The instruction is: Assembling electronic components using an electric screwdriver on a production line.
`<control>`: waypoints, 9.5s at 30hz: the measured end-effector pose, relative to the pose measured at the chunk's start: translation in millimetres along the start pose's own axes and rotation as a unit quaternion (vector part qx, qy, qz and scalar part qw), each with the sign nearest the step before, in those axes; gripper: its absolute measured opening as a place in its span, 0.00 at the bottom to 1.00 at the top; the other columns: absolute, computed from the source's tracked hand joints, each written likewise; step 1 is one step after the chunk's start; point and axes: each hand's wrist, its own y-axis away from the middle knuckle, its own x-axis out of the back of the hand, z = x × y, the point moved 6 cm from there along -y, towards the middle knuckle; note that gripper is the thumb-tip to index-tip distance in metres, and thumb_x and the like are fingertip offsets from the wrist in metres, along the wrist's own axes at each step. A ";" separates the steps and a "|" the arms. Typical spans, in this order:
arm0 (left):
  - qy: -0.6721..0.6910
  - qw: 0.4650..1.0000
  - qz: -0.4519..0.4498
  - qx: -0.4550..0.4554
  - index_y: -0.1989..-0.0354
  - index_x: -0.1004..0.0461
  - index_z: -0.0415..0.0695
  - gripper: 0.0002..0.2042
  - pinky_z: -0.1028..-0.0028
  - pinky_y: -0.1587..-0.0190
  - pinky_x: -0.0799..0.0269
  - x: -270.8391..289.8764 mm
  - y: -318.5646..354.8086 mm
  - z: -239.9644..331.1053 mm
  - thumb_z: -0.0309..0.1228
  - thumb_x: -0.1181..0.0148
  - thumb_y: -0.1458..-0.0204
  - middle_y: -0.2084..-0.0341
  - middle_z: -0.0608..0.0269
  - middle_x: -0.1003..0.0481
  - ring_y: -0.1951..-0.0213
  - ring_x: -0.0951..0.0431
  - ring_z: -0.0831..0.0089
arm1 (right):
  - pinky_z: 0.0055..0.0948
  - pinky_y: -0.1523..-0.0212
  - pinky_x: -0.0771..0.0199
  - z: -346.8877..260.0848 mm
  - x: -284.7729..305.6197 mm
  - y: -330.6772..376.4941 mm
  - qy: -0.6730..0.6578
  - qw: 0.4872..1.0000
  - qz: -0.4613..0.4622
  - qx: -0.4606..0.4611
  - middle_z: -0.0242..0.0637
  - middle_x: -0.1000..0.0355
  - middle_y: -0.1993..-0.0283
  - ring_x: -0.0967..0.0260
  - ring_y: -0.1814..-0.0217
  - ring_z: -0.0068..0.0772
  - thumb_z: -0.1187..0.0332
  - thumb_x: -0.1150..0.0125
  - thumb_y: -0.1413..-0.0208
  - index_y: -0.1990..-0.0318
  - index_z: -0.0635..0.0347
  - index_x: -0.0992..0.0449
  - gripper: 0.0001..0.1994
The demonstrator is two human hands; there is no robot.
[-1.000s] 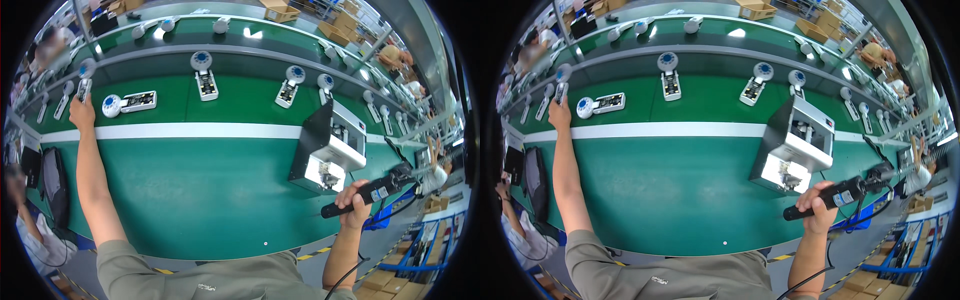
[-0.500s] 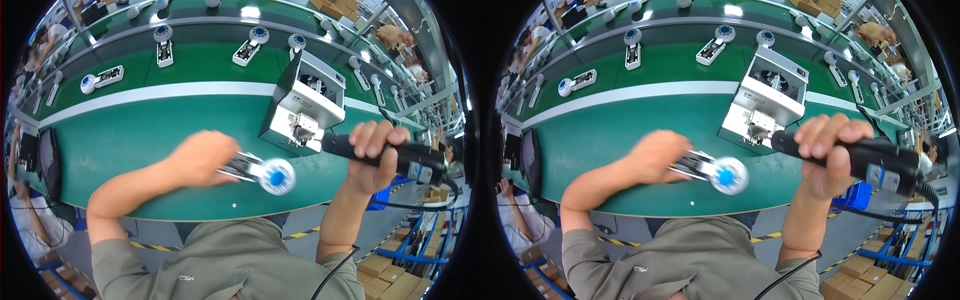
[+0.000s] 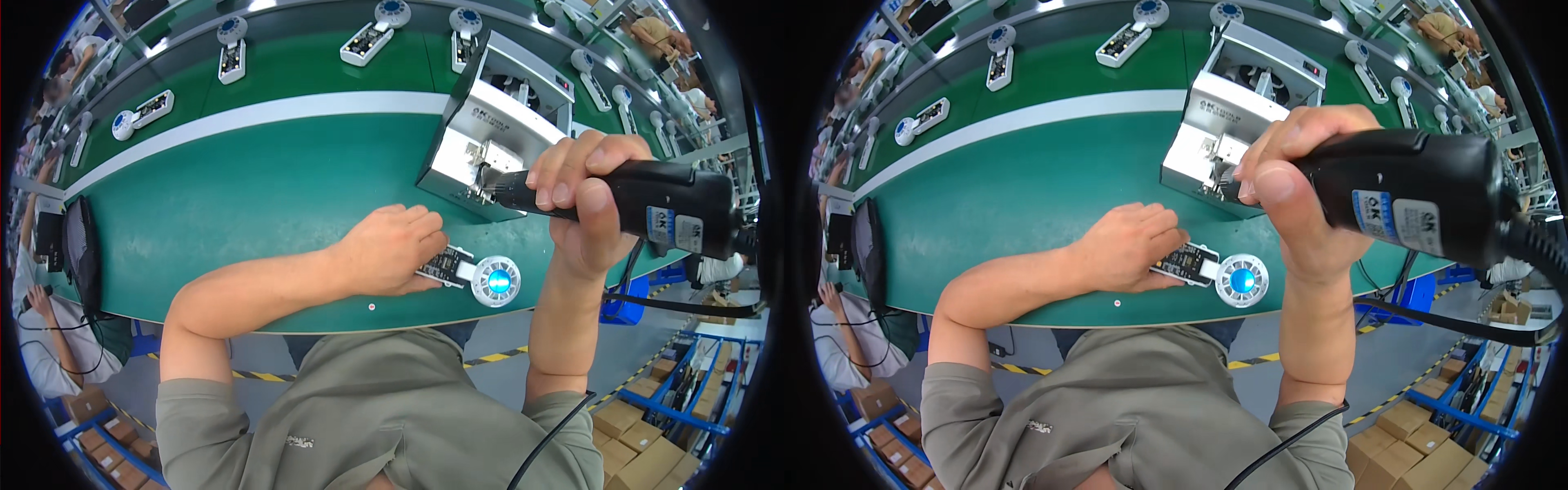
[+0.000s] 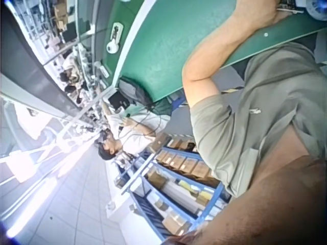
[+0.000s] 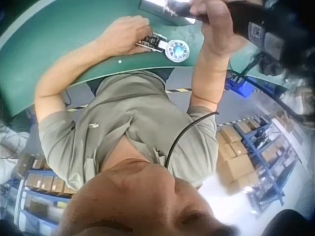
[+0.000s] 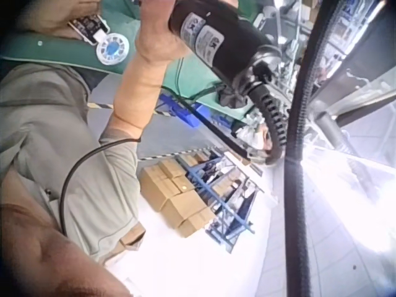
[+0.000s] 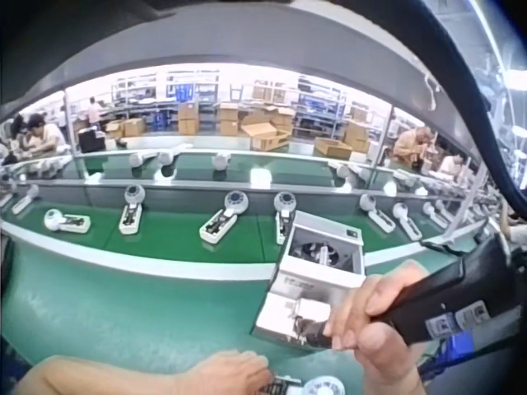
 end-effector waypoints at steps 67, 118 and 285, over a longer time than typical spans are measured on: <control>0.026 0.998 0.037 0.033 0.63 0.26 0.46 0.22 0.71 0.62 0.42 4.7 -7.1 -30.0 0.42 0.29 0.65 0.70 0.66 0.37 0.68 0.36 0.70 | 0.24 0.70 0.31 18.5 2.1 51.1 -0.085 0.989 -0.028 -0.119 0.29 0.34 0.77 0.36 0.79 0.23 0.65 0.41 0.45 0.52 0.54 0.37 0.16; 0.096 0.990 0.037 0.093 0.65 0.27 0.48 0.20 0.72 0.63 0.38 5.5 14.7 -44.1 0.37 0.27 0.69 0.77 0.72 0.31 0.71 0.31 0.70 | 0.27 0.71 0.31 46.5 -34.7 21.0 -0.091 0.993 -0.031 -0.068 0.30 0.34 0.77 0.36 0.78 0.24 0.66 0.42 0.44 0.48 0.57 0.35 0.17; 0.080 0.996 0.005 0.046 0.48 0.30 0.42 0.23 0.69 0.55 0.41 -47.1 -27.5 -44.3 0.35 0.37 0.53 0.56 0.62 0.31 0.60 0.33 0.66 | 0.25 0.77 0.29 74.9 62.6 45.0 -0.107 0.989 0.030 -0.102 0.34 0.35 0.83 0.35 0.82 0.27 0.72 0.37 0.53 0.56 0.63 0.34 0.17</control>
